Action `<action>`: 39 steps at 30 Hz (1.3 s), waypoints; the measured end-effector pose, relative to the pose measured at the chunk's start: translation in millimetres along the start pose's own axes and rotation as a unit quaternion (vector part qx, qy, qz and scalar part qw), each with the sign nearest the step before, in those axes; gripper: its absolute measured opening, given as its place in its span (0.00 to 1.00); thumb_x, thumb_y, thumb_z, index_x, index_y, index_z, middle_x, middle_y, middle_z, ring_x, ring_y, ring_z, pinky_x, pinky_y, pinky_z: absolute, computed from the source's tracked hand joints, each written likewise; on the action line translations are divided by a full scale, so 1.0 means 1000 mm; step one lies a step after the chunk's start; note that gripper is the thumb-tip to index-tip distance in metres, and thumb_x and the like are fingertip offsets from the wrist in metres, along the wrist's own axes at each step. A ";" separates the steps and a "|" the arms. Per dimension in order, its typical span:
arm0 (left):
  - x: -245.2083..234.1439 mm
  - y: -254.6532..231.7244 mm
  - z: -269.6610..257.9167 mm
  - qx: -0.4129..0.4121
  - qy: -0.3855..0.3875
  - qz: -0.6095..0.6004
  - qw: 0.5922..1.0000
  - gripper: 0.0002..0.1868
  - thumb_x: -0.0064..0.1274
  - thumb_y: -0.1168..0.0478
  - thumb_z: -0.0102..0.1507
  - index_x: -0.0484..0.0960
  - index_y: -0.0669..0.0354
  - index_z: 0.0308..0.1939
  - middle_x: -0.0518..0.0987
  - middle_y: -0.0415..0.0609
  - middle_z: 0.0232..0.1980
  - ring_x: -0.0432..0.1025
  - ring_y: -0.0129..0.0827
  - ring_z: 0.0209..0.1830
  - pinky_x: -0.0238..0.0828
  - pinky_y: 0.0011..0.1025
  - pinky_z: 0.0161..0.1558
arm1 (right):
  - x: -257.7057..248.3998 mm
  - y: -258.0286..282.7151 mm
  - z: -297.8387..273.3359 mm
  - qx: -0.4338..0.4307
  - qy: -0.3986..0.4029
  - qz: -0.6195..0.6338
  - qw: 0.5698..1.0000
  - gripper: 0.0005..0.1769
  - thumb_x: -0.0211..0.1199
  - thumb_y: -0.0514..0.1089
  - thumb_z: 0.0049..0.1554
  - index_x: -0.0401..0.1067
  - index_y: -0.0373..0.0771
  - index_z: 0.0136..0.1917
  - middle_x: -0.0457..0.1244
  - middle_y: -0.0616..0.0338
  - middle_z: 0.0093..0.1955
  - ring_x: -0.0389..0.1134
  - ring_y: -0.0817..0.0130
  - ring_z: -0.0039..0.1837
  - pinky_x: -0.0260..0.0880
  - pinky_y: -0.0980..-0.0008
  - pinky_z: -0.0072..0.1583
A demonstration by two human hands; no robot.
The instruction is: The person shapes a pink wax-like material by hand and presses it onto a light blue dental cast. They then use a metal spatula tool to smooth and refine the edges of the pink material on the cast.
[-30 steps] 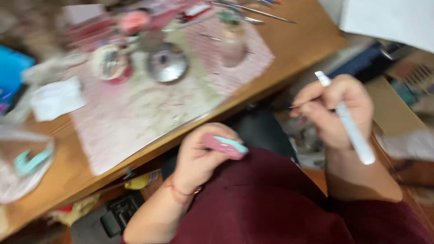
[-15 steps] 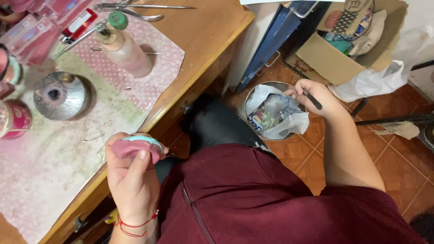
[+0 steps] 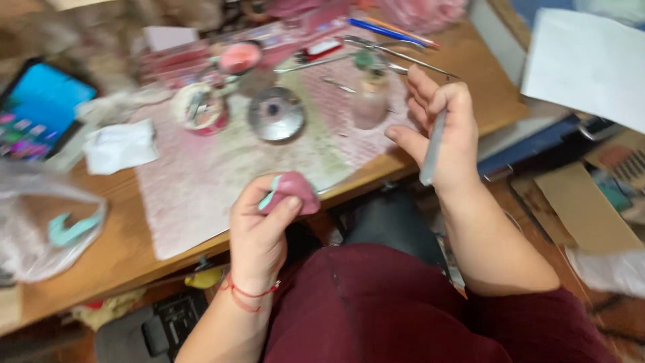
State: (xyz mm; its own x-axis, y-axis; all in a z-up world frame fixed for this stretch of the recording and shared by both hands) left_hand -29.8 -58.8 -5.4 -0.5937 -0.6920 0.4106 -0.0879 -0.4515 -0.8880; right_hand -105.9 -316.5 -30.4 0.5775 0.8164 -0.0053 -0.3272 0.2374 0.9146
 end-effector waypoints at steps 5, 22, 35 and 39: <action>-0.033 0.017 0.001 -0.001 -0.133 -0.042 0.990 0.16 0.65 0.73 0.55 0.82 0.70 0.46 0.82 0.57 0.34 0.80 0.34 0.31 0.81 0.33 0.36 | 0.025 -0.047 0.014 -0.009 -0.049 -0.151 0.987 0.37 0.87 0.42 0.51 0.55 0.42 0.50 0.65 0.51 0.59 0.67 0.61 0.59 0.69 0.67 0.59; -0.078 -0.005 0.023 0.046 -0.097 0.057 0.993 0.35 0.65 0.73 0.57 0.64 0.59 0.64 0.79 0.51 0.41 0.71 0.23 0.37 0.74 0.24 0.37 | 0.113 0.013 -0.040 -0.091 0.130 -0.035 0.987 0.33 0.82 0.37 0.44 0.53 0.43 0.42 0.70 0.49 0.51 0.69 0.69 0.46 0.69 0.73 0.48; -0.085 0.001 0.019 0.040 -0.098 0.103 0.989 0.37 0.66 0.71 0.58 0.61 0.56 0.64 0.81 0.52 0.40 0.71 0.24 0.34 0.71 0.21 0.35 | 0.113 0.018 -0.038 -0.128 0.122 -0.075 0.981 0.31 0.79 0.37 0.48 0.52 0.43 0.41 0.70 0.46 0.51 0.69 0.66 0.45 0.68 0.73 0.46; -0.087 0.001 0.018 0.037 -0.099 0.059 0.993 0.37 0.66 0.73 0.57 0.60 0.56 0.63 0.81 0.54 0.42 0.72 0.25 0.33 0.74 0.21 0.33 | 0.111 0.014 -0.041 -0.127 0.117 -0.093 0.981 0.30 0.79 0.37 0.49 0.52 0.44 0.40 0.70 0.47 0.49 0.66 0.67 0.41 0.66 0.74 0.43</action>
State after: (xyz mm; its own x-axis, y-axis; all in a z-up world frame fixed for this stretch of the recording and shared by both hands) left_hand 36.5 -9.0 -38.3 -0.4260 -0.8370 0.3433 0.0362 -0.3949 -0.9180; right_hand -76.7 -200.7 -34.4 0.4666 0.8379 -0.2833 -0.4245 0.4931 0.7594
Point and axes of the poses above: each hand's wrist, its own z-axis towards the middle knuckle, its own x-axis out of the palm, y = z × x, the point moved 2 cm from there along z, towards the middle knuckle
